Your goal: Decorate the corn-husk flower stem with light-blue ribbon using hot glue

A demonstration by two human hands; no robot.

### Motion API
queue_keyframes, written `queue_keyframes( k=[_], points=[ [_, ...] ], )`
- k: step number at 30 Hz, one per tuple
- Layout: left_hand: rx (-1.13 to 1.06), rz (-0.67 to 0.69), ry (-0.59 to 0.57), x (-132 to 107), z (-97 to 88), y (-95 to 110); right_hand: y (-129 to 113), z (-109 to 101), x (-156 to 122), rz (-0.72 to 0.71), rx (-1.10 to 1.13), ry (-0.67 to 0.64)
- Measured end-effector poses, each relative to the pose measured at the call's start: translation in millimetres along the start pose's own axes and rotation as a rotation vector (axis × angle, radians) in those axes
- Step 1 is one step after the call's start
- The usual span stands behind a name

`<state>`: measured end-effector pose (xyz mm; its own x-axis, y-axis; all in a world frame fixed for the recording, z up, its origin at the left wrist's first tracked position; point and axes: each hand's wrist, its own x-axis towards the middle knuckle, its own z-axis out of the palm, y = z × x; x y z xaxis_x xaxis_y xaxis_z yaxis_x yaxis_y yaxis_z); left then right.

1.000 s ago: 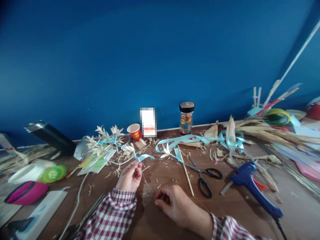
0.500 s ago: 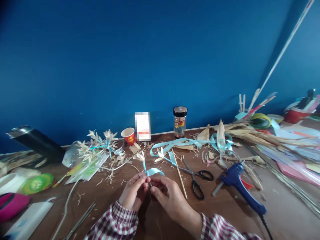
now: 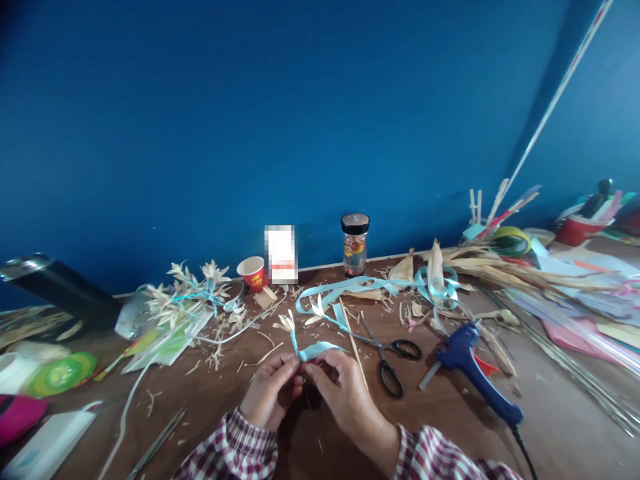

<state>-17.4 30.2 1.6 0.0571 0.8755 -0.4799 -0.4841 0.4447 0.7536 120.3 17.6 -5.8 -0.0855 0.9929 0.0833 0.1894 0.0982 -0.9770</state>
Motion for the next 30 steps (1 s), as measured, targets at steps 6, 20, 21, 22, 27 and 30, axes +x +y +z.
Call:
queue_keyframes(
  k=[6,20,21,22,27,30],
  points=[
    [0.009,-0.003,-0.026,0.7,-0.9,-0.4,0.1,-1.2,0.7,0.025,-0.022,0.042],
    [0.059,-0.007,-0.001,0.8,-1.8,-2.1,-3.6,-2.2,-2.3,0.018,-0.056,0.073],
    [0.051,-0.005,0.002,0.7,-1.7,-2.2,-2.6,-2.1,-2.5,0.009,-0.054,0.071],
    [0.042,-0.001,0.006,0.4,-1.5,-2.2,-1.7,-2.0,-2.5,-0.003,-0.052,0.073],
    [0.020,0.002,0.023,-1.8,0.8,-0.7,1.5,-0.8,-1.9,-0.037,-0.056,0.092],
    [0.043,-0.004,0.027,-2.5,1.7,0.3,2.4,0.1,-1.2,-0.011,-0.044,0.090]
  ],
)
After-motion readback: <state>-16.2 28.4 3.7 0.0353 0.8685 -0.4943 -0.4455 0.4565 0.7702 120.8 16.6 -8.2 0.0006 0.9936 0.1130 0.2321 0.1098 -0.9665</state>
